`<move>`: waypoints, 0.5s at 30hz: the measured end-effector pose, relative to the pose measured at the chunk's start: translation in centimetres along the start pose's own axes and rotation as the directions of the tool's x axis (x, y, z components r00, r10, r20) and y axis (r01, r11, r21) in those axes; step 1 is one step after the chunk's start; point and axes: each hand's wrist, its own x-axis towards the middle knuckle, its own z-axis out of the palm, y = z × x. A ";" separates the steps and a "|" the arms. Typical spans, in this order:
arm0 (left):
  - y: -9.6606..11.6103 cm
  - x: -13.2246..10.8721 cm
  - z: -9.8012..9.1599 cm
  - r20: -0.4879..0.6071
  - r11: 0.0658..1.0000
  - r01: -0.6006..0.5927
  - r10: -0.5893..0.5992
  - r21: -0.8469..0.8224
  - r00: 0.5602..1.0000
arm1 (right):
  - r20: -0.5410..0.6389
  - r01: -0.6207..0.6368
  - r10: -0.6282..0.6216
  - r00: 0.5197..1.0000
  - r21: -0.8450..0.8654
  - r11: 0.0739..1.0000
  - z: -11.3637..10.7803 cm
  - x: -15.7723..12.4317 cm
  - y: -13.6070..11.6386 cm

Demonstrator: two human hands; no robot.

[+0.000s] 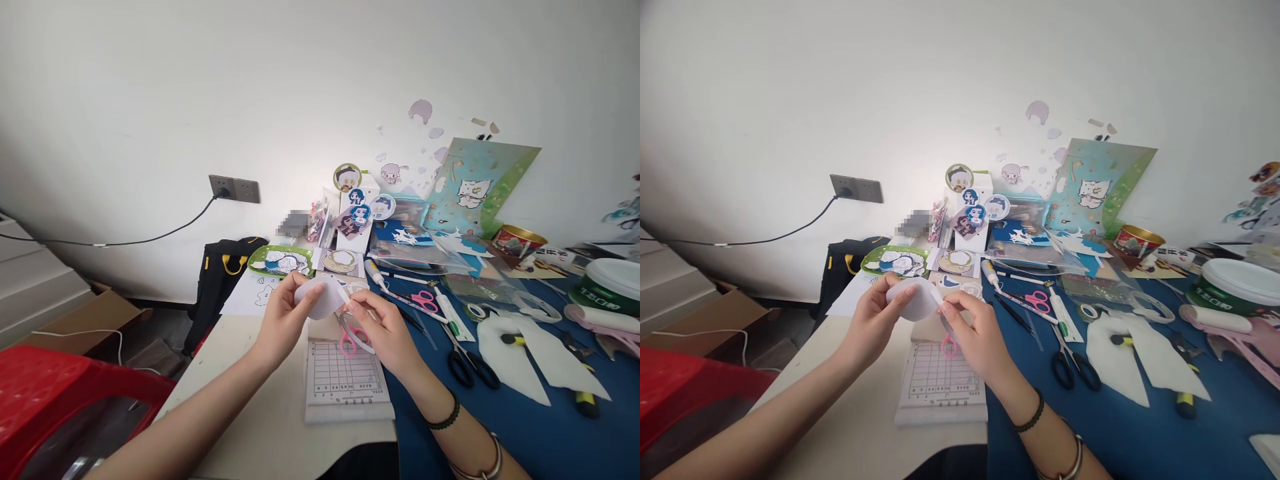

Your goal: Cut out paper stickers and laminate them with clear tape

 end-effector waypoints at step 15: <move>-0.7 -0.4 0.2 0.056 0.990 0.071 -0.065 -0.121 0.996 | 0.015 -0.002 0.002 1.000 -0.001 1.000 -0.2 0.0 -0.1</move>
